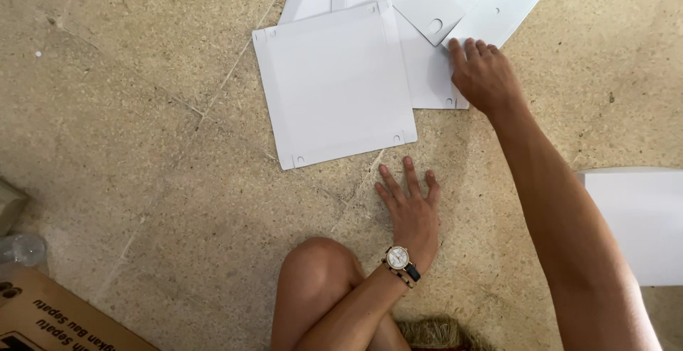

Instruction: The person folds and assembles white cardboard sheets into small square boxes by hand while sitting on the floor.

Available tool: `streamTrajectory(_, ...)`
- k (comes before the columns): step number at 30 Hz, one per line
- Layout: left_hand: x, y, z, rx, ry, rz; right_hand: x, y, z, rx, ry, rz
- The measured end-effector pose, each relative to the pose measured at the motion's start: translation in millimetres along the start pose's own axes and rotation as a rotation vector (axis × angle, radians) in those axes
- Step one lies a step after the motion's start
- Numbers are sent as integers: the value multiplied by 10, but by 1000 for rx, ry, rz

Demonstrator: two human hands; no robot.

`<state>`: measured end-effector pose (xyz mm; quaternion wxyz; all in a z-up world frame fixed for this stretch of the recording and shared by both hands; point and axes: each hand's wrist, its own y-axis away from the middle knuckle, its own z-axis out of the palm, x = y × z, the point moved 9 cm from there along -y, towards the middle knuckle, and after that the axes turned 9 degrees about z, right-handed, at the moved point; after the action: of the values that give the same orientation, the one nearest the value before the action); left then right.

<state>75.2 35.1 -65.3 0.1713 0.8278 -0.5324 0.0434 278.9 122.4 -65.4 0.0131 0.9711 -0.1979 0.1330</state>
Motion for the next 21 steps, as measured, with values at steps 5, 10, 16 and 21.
streamTrajectory(5, 3, -2, -22, -27, -58, -7, 17, 38, -133, 225, 99, 51)
streamTrajectory(10, -21, -12, 25, -54, -36, -9, 291, 12, -255, 207, -122, 222)
streamTrajectory(16, -11, -31, -14, 46, 57, -14, 909, 115, -1072, 590, -224, 219)
streamTrajectory(21, -23, -68, -36, 31, 74, -20, 1750, 545, -1693, 778, -284, 467)
